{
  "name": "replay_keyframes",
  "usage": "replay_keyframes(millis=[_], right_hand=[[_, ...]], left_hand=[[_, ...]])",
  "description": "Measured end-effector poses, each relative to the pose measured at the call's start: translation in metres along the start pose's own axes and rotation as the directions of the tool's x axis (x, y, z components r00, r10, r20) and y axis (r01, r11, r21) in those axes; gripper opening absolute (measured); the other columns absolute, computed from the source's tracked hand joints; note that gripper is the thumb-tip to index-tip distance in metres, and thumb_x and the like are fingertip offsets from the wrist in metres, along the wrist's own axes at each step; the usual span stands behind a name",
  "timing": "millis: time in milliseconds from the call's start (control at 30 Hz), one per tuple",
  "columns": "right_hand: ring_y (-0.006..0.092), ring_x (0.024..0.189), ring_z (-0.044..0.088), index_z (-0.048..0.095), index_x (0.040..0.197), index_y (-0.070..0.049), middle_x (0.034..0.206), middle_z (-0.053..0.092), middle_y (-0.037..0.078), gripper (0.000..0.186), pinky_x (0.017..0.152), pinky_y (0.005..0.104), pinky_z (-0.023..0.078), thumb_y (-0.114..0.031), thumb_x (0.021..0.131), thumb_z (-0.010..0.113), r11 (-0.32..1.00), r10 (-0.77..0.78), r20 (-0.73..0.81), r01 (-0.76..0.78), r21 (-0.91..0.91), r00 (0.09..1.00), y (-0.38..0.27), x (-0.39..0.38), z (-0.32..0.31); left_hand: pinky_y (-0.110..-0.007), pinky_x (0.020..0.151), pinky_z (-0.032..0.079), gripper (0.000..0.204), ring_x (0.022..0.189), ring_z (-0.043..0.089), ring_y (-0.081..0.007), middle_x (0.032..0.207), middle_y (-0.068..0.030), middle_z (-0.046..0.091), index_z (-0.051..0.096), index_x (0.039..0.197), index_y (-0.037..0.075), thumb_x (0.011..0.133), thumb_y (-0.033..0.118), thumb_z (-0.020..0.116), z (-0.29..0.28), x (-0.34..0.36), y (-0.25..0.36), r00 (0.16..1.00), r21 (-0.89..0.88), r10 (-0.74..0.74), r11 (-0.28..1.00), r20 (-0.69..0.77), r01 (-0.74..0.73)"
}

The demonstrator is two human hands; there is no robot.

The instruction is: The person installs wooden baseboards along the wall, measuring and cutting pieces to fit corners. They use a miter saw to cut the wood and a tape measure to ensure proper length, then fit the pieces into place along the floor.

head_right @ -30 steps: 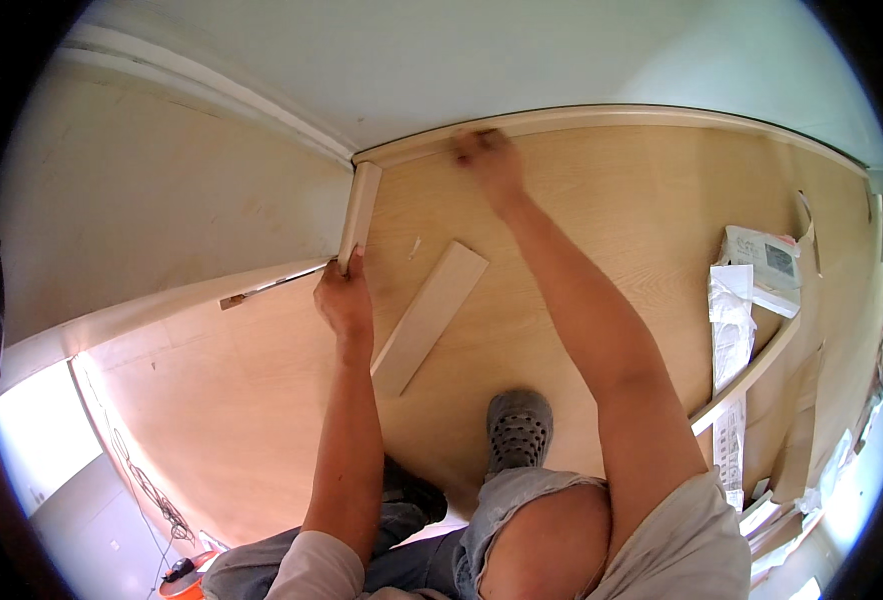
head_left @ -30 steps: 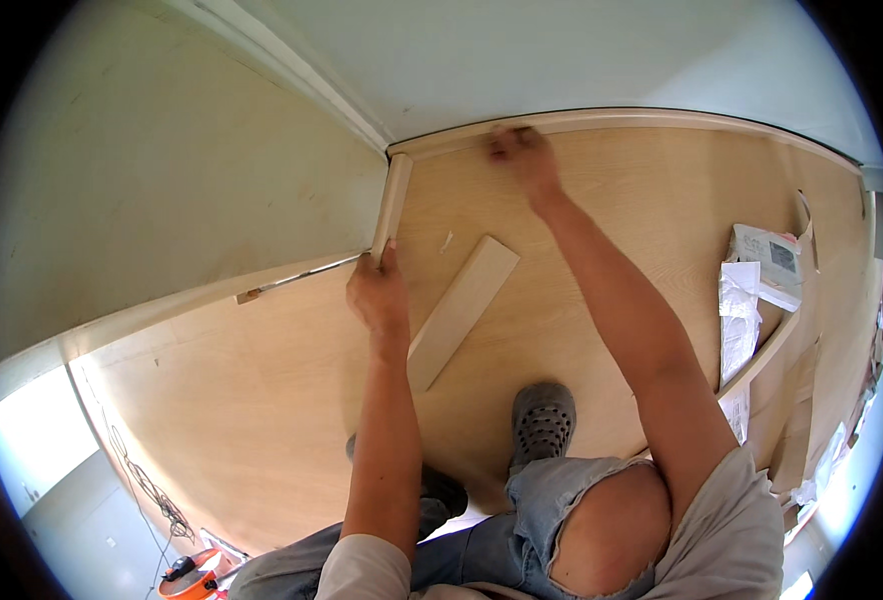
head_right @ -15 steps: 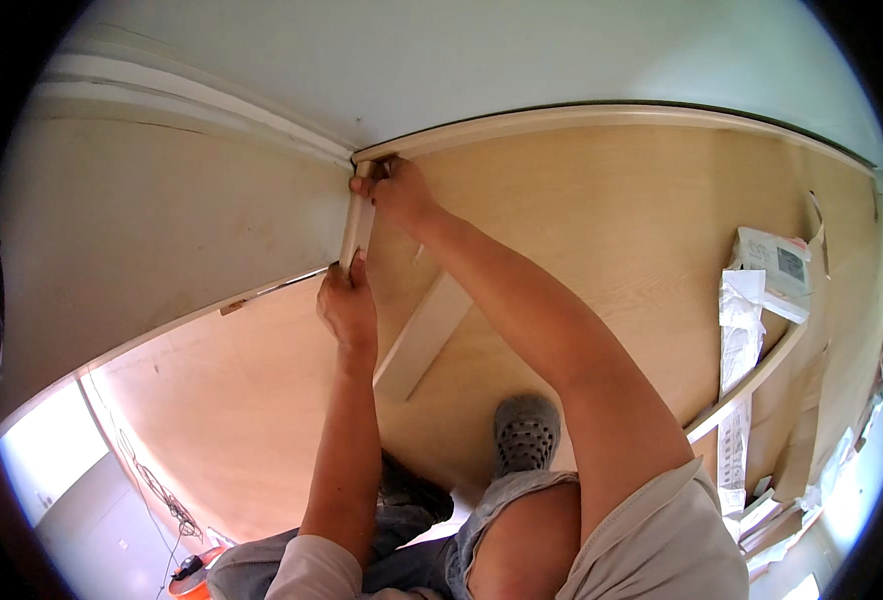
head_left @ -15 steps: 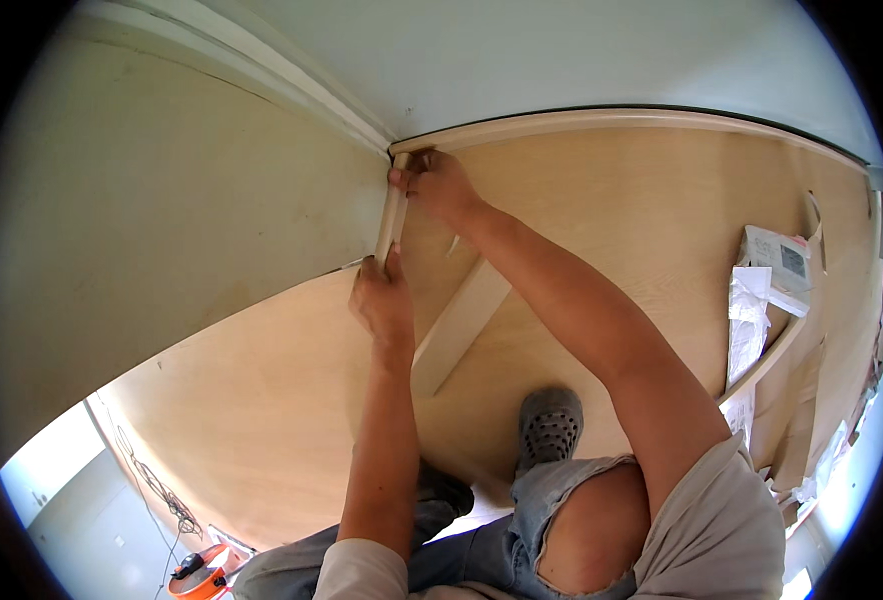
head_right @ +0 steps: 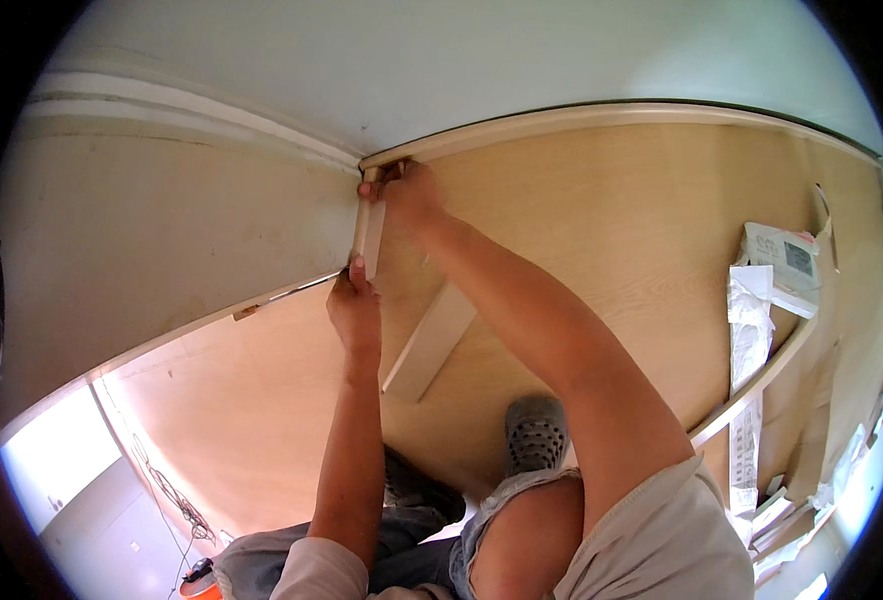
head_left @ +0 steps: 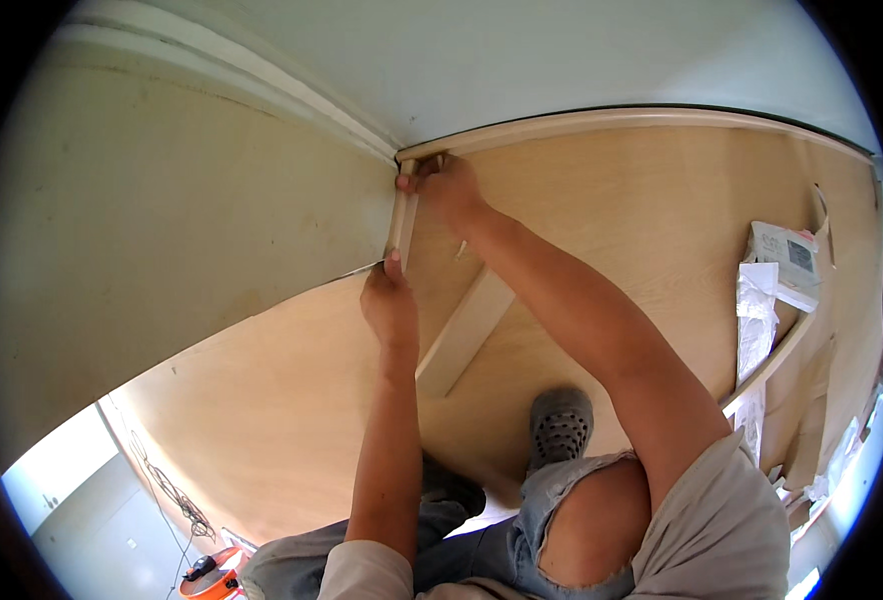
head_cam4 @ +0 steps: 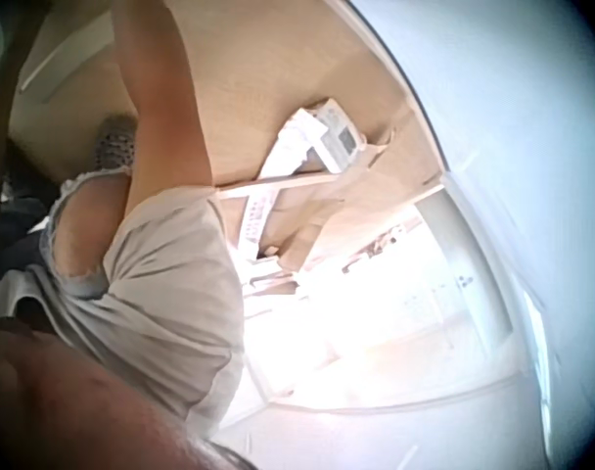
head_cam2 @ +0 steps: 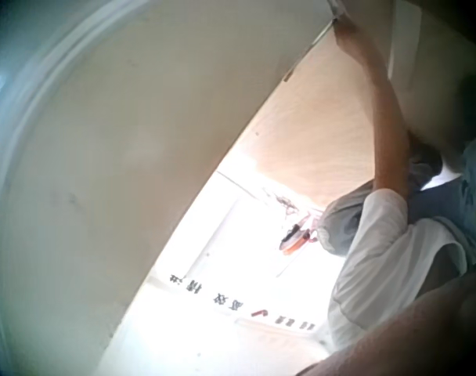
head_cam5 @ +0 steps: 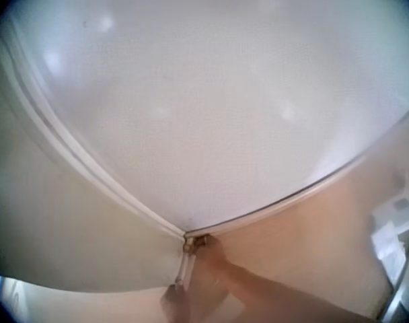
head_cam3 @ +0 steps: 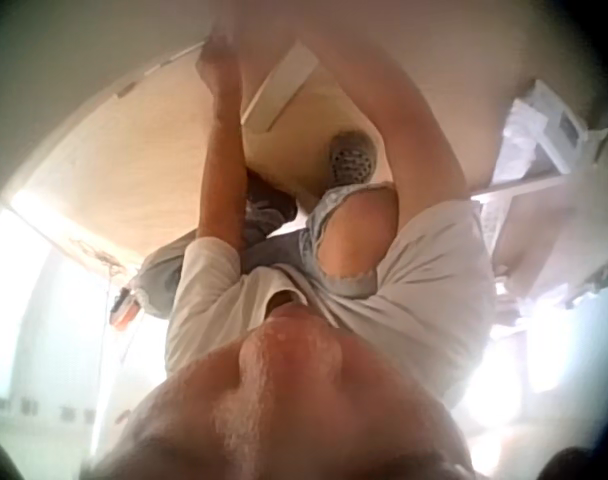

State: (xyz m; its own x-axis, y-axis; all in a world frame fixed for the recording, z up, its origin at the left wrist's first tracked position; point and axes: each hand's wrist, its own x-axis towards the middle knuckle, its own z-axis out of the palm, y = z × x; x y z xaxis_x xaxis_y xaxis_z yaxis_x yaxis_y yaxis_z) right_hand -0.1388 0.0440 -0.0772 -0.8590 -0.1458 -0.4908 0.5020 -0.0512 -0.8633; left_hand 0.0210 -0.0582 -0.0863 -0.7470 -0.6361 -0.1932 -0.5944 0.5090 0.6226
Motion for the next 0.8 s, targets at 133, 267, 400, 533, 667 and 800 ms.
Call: replay_keyframes(millis=[133,267,400,533,667,800], right_hand=[[0.0185,0.079,0.061,0.065,0.096,0.002,0.084,0.064,0.006,0.039,0.070,0.0346,0.049,-0.014,0.071,0.090,0.999,0.004,0.002,-0.004,0.039,1.000,-0.006,0.000,-0.004],[0.0184,0.077,0.062,0.065,0.097,0.003,0.083,0.066,0.007,0.036,0.072,0.0341,0.050,-0.011,0.073,0.088,1.000,0.004,-0.032,-0.003,0.023,0.999,-0.007,-0.011,0.000],[0.0176,0.073,0.062,0.066,0.092,0.002,0.078,0.067,0.007,0.034,0.069,0.0342,0.050,-0.015,0.073,0.089,0.991,-0.057,0.016,0.058,-0.122,0.998,-0.006,-0.004,-0.001],[0.0170,0.069,0.061,0.066,0.082,0.001,0.075,0.068,0.007,0.031,0.065,0.0342,0.050,-0.019,0.074,0.089,0.980,-0.084,-0.005,0.081,-0.180,0.996,0.001,0.005,-0.005],[0.0161,0.068,0.060,0.064,0.073,-0.001,0.073,0.068,0.007,0.033,0.064,0.0332,0.049,-0.021,0.073,0.090,0.968,-0.078,-0.019,0.071,-0.243,0.997,0.004,0.007,-0.003],[0.0147,0.067,0.059,0.063,0.070,-0.003,0.069,0.067,0.006,0.035,0.063,0.0328,0.048,-0.024,0.074,0.090,0.977,-0.103,0.003,0.102,-0.188,0.995,0.015,0.014,-0.004]], left_hand=[[-0.052,0.072,0.050,0.053,0.081,0.064,-0.0451,0.084,-0.0251,0.068,0.069,0.087,-0.003,0.105,0.043,0.048,-0.002,0.000,0.010,1.000,0.106,-0.017,0.994,0.022,0.015],[-0.053,0.073,0.050,0.054,0.083,0.065,-0.0459,0.086,-0.0261,0.069,0.069,0.088,-0.003,0.104,0.044,0.049,-0.007,0.003,0.014,0.998,0.215,0.017,0.976,0.061,-0.030],[-0.048,0.063,0.050,0.059,0.065,0.062,-0.0422,0.071,-0.0221,0.064,0.065,0.082,-0.002,0.104,0.050,0.048,-0.005,0.005,-0.001,0.990,0.206,0.138,0.970,-0.027,-0.129],[-0.043,0.062,0.052,0.050,0.065,0.066,-0.0323,0.070,-0.0176,0.065,0.066,0.089,-0.002,0.103,0.044,0.054,-0.003,-0.003,0.000,0.991,0.054,0.129,0.990,-0.045,-0.127],[-0.037,0.060,0.053,0.039,0.065,0.067,-0.0214,0.071,-0.0134,0.065,0.067,0.099,-0.001,0.101,0.037,0.061,0.002,-0.012,-0.017,0.999,-0.222,0.030,0.974,-0.023,-0.035],[-0.047,0.065,0.050,0.040,0.070,0.064,-0.0387,0.076,-0.0206,0.065,0.064,0.099,-0.003,0.099,0.037,0.063,0.013,-0.008,-0.028,0.998,-0.301,0.057,0.952,-0.003,-0.055]])
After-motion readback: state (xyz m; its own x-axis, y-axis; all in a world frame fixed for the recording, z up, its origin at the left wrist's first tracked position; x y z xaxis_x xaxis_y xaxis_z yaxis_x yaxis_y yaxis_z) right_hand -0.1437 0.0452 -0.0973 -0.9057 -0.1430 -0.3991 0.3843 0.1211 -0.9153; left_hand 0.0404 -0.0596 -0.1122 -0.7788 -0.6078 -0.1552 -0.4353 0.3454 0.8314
